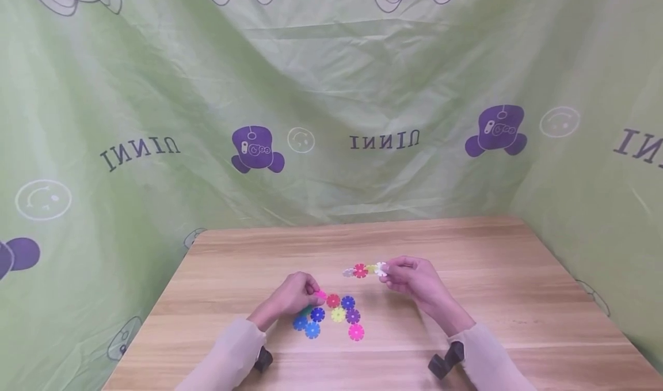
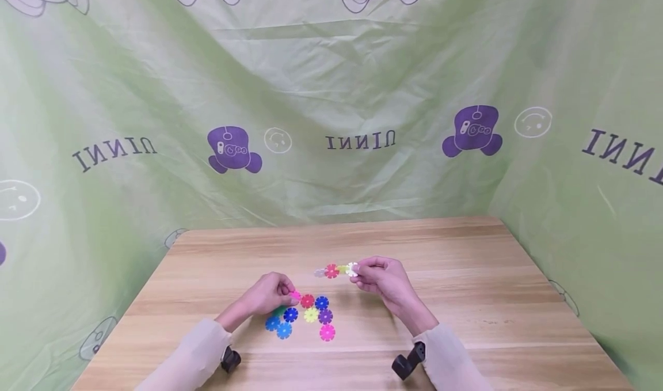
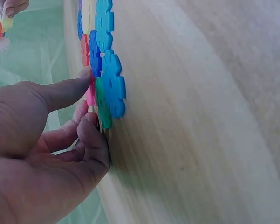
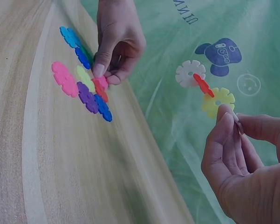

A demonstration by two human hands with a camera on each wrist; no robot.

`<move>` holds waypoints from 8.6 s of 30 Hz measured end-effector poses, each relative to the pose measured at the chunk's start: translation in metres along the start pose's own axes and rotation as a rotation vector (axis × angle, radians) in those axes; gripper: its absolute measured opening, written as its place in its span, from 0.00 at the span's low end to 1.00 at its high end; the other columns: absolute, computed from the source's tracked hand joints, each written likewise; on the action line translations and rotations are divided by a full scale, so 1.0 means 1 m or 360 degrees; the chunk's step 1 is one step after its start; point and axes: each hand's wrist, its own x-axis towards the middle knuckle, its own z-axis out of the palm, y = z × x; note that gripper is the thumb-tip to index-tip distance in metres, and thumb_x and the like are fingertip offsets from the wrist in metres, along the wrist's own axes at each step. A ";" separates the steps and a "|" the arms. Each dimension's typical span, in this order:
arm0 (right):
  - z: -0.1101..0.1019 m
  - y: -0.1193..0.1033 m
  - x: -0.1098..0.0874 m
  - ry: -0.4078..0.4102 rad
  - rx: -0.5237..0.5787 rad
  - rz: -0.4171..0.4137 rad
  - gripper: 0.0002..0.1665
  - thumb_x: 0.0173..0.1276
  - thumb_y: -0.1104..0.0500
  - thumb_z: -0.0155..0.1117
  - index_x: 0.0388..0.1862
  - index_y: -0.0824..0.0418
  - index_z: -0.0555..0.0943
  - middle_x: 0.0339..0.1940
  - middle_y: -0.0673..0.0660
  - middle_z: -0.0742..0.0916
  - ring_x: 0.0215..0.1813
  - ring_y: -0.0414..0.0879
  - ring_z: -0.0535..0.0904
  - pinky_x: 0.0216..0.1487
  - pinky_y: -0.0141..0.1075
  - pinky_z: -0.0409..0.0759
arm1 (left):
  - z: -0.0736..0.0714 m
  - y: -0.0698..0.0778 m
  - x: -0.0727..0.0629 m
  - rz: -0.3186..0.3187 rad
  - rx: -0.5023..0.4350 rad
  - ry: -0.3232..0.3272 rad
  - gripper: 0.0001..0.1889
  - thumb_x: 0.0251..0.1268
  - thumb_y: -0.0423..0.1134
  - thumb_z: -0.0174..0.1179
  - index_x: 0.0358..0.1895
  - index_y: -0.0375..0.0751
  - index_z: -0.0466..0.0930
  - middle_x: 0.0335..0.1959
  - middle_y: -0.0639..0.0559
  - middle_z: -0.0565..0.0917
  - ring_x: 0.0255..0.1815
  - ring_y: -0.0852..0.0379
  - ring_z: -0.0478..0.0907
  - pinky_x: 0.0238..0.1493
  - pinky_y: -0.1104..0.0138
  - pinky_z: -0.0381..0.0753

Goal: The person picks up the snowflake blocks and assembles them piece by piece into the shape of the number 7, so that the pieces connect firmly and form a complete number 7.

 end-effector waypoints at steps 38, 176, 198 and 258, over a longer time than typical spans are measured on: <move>-0.004 0.001 0.004 -0.0001 0.0010 0.0001 0.16 0.73 0.65 0.67 0.56 0.71 0.80 0.41 0.54 0.92 0.42 0.43 0.91 0.50 0.34 0.90 | -0.002 0.035 -0.009 -0.0093 -0.0956 0.0206 0.11 0.71 0.35 0.68 0.50 0.32 0.85 0.41 0.39 0.93 0.39 0.49 0.93 0.51 0.56 0.92; -0.013 0.008 0.005 -0.0249 -0.0137 0.0004 0.14 0.72 0.63 0.69 0.53 0.68 0.85 0.43 0.56 0.93 0.44 0.45 0.92 0.54 0.40 0.91 | 0.024 0.044 0.022 0.0036 -0.0472 0.0031 0.08 0.59 0.33 0.76 0.39 0.40 0.86 0.30 0.49 0.93 0.31 0.54 0.90 0.28 0.69 0.84; 0.004 0.015 0.002 -0.0217 -0.0076 -0.0039 0.18 0.71 0.67 0.68 0.56 0.77 0.82 0.43 0.63 0.93 0.40 0.45 0.93 0.50 0.39 0.92 | 0.032 0.072 0.002 0.0076 -0.0814 0.0289 0.07 0.62 0.35 0.75 0.40 0.38 0.89 0.35 0.44 0.94 0.37 0.50 0.93 0.40 0.54 0.92; 0.003 0.013 0.002 -0.0218 -0.0108 -0.0004 0.14 0.72 0.65 0.68 0.52 0.73 0.84 0.39 0.56 0.93 0.40 0.43 0.91 0.52 0.40 0.91 | 0.016 0.023 -0.006 0.0161 -0.0050 0.0053 0.20 0.59 0.44 0.78 0.52 0.38 0.90 0.40 0.49 0.93 0.39 0.59 0.88 0.47 0.61 0.90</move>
